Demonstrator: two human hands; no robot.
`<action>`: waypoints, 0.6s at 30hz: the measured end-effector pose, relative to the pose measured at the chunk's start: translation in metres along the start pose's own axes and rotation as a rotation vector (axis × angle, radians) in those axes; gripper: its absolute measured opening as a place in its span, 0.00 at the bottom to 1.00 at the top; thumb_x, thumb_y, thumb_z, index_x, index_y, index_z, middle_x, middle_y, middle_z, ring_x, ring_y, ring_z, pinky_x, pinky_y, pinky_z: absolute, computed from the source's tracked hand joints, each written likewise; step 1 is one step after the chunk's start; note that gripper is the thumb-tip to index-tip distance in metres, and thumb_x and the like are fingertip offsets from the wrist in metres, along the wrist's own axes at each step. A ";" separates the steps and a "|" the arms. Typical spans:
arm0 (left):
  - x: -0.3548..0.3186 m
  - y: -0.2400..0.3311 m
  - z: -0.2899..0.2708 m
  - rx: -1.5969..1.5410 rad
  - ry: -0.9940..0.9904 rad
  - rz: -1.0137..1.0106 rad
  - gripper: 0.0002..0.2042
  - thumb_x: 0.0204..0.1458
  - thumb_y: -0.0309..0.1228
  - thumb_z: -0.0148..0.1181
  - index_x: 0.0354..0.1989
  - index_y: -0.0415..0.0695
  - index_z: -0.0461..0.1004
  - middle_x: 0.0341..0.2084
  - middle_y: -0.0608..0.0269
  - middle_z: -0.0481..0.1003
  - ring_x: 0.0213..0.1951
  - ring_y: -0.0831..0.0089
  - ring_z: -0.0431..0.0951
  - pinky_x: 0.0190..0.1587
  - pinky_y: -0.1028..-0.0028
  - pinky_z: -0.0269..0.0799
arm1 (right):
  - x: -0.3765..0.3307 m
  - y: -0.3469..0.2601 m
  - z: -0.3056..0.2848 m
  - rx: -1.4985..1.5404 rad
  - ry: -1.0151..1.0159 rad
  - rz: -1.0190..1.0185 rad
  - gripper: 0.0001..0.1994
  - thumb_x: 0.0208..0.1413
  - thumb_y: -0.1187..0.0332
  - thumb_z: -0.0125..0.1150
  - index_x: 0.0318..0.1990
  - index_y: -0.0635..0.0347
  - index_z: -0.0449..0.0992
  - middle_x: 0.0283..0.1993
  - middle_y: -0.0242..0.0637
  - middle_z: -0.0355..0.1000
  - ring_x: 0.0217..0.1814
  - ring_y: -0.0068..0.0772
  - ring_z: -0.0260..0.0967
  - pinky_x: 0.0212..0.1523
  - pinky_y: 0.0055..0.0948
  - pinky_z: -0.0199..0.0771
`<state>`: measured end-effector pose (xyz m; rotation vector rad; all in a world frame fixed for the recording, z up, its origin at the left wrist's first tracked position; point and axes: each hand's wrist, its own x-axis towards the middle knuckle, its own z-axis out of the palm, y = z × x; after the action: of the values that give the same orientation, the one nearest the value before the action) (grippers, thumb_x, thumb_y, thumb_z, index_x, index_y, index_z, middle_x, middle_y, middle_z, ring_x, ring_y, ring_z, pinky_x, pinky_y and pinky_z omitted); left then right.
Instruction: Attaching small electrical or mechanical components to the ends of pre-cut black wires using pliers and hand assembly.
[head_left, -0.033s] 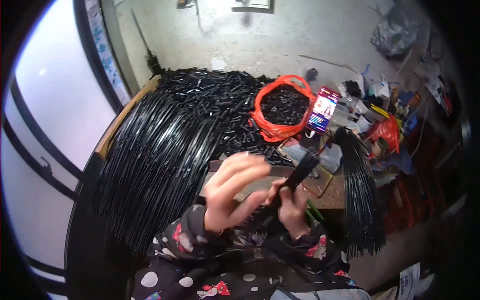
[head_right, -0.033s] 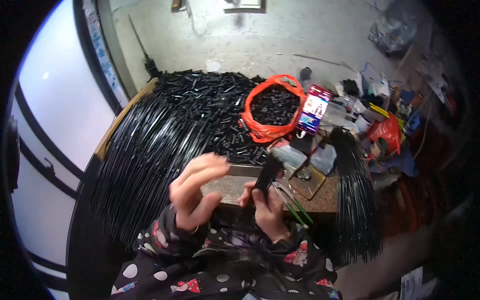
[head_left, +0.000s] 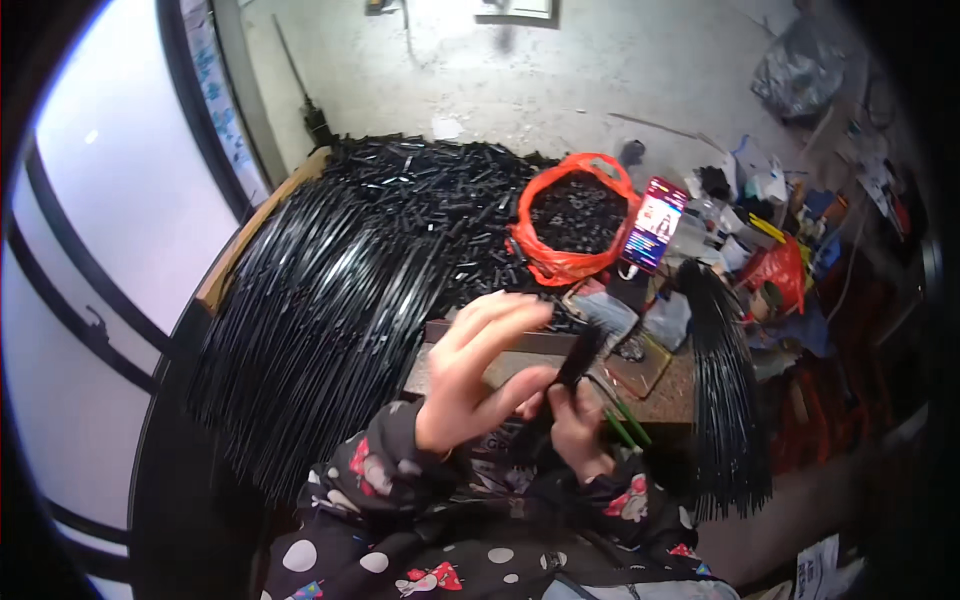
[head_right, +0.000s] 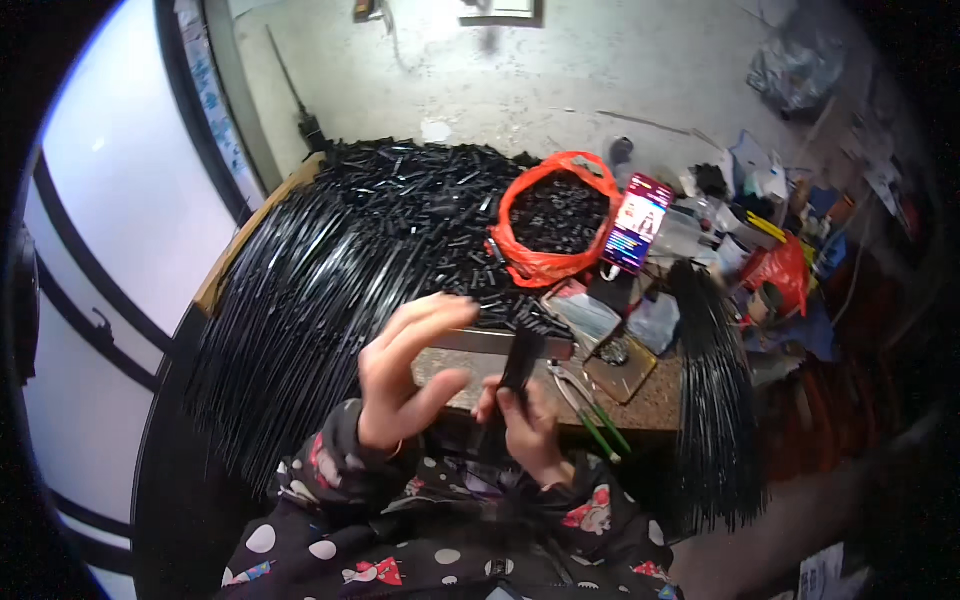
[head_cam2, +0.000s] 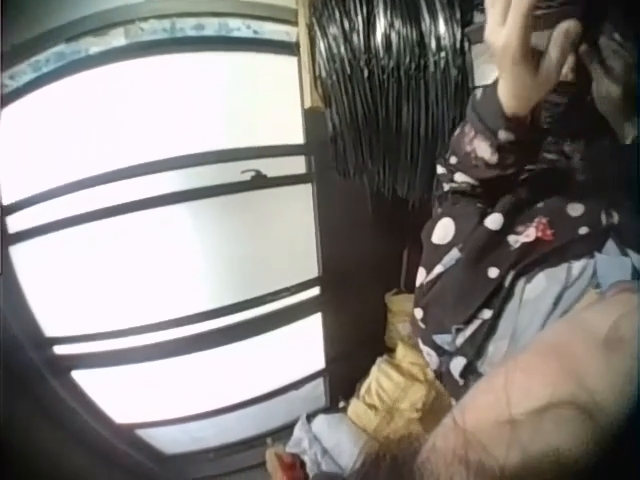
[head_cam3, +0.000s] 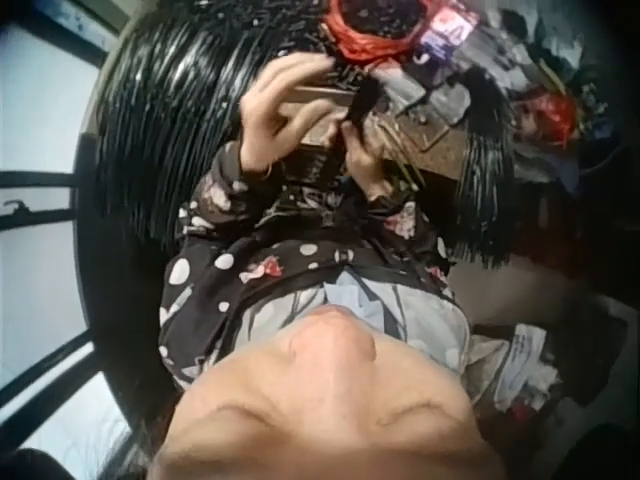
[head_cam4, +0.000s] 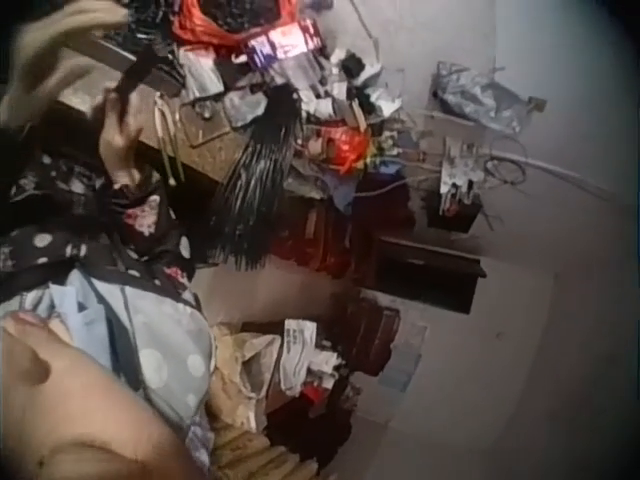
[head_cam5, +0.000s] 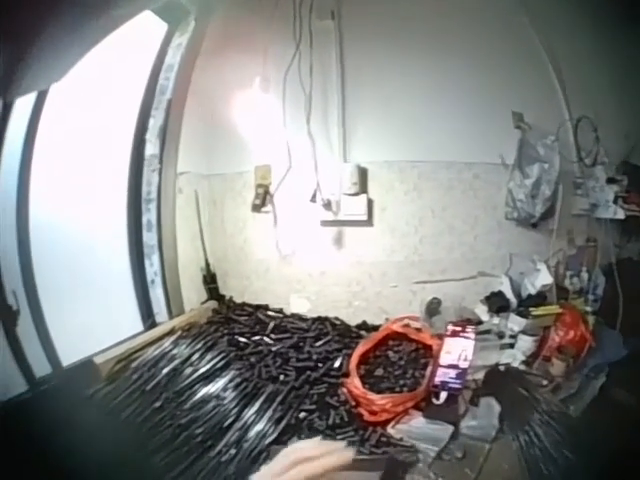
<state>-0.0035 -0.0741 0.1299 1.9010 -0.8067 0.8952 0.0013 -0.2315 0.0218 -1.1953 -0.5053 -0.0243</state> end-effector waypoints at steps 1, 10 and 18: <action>0.005 -0.005 0.010 -0.192 -0.013 -0.169 0.19 0.41 0.25 0.60 0.45 0.34 0.69 0.43 0.51 0.71 0.44 0.61 0.72 0.49 0.68 0.64 | -0.007 0.019 -0.004 0.024 -0.048 0.090 0.09 0.60 0.69 0.43 0.40 0.66 0.67 0.28 0.37 0.67 0.29 0.26 0.67 0.34 0.26 0.69; -0.007 -0.032 -0.002 -1.128 -0.927 -0.118 0.22 0.50 0.45 0.55 0.40 0.36 0.73 0.37 0.51 0.74 0.44 0.60 0.73 0.56 0.61 0.56 | -0.018 0.069 -0.024 0.222 -0.139 0.458 0.12 0.57 0.69 0.50 0.45 0.66 0.68 0.42 0.35 0.70 0.43 0.24 0.66 0.46 0.24 0.67; 0.009 -0.272 0.032 0.456 -0.072 -0.646 0.11 0.43 0.34 0.59 0.32 0.40 0.77 0.29 0.53 0.77 0.30 0.62 0.77 0.37 0.70 0.71 | -0.014 0.088 -0.032 0.338 0.306 0.501 0.10 0.58 0.64 0.49 0.38 0.64 0.68 0.26 0.37 0.69 0.25 0.28 0.68 0.28 0.26 0.69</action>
<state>0.2284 0.0103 0.0105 2.3880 0.0154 0.6297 0.0255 -0.2302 -0.0694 -0.9351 0.0682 0.2927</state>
